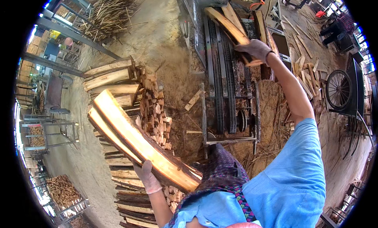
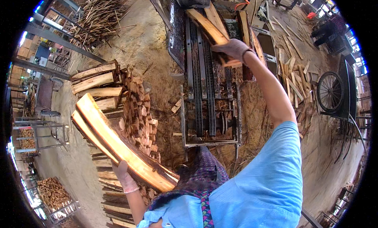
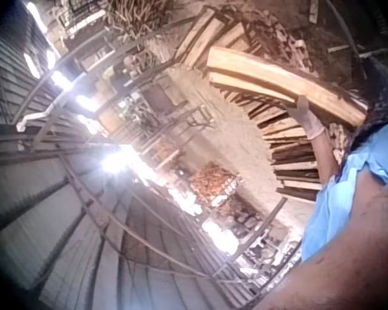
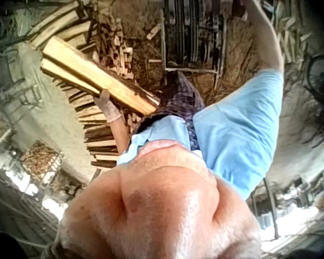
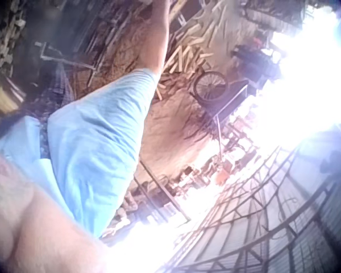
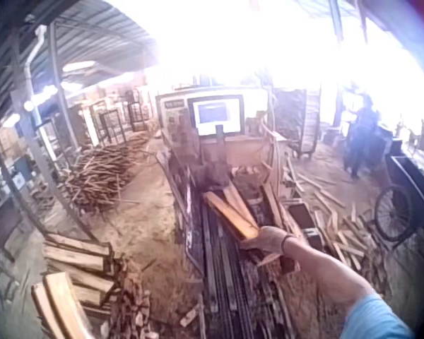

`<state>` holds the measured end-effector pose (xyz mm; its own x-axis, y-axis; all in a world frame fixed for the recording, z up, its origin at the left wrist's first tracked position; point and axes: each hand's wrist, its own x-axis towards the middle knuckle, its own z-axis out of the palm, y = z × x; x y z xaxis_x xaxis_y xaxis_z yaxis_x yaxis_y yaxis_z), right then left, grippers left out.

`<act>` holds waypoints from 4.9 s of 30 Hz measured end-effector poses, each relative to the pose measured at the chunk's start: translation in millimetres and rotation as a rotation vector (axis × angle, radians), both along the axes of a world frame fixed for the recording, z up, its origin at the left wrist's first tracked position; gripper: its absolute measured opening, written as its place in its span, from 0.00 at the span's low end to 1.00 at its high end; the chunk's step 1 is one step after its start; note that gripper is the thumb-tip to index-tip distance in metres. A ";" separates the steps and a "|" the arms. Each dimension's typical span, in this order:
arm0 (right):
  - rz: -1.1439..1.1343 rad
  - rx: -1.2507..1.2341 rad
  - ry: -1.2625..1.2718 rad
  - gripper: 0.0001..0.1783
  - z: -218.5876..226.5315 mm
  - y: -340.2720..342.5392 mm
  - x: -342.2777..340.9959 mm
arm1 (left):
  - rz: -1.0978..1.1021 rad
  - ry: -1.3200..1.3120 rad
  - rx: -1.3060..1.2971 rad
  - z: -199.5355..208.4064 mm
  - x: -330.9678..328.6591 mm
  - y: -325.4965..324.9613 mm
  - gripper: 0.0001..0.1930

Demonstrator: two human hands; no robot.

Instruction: The person repeatedly picks up wooden planks from a pile and places them onto a conveyor belt. They then retrieve the planks from the other side of the conveyor and stack them neatly in a growing pile.

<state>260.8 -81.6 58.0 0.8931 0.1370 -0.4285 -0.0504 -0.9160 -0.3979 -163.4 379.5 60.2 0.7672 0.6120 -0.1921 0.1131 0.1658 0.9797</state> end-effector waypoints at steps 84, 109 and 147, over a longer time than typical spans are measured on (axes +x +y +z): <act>-0.237 -0.223 -0.175 0.30 -70.5 90.6 17.1 | 0.089 0.107 -0.089 2.8 -6.6 3.7 0.60; 0.358 0.434 -0.197 0.45 31.1 165.9 -224.0 | -0.014 -0.007 0.039 12.0 26.1 -2.8 0.50; -0.550 0.752 -0.151 0.50 -48.5 89.8 -60.7 | -0.470 0.335 -0.063 -5.0 -29.7 -49.5 0.38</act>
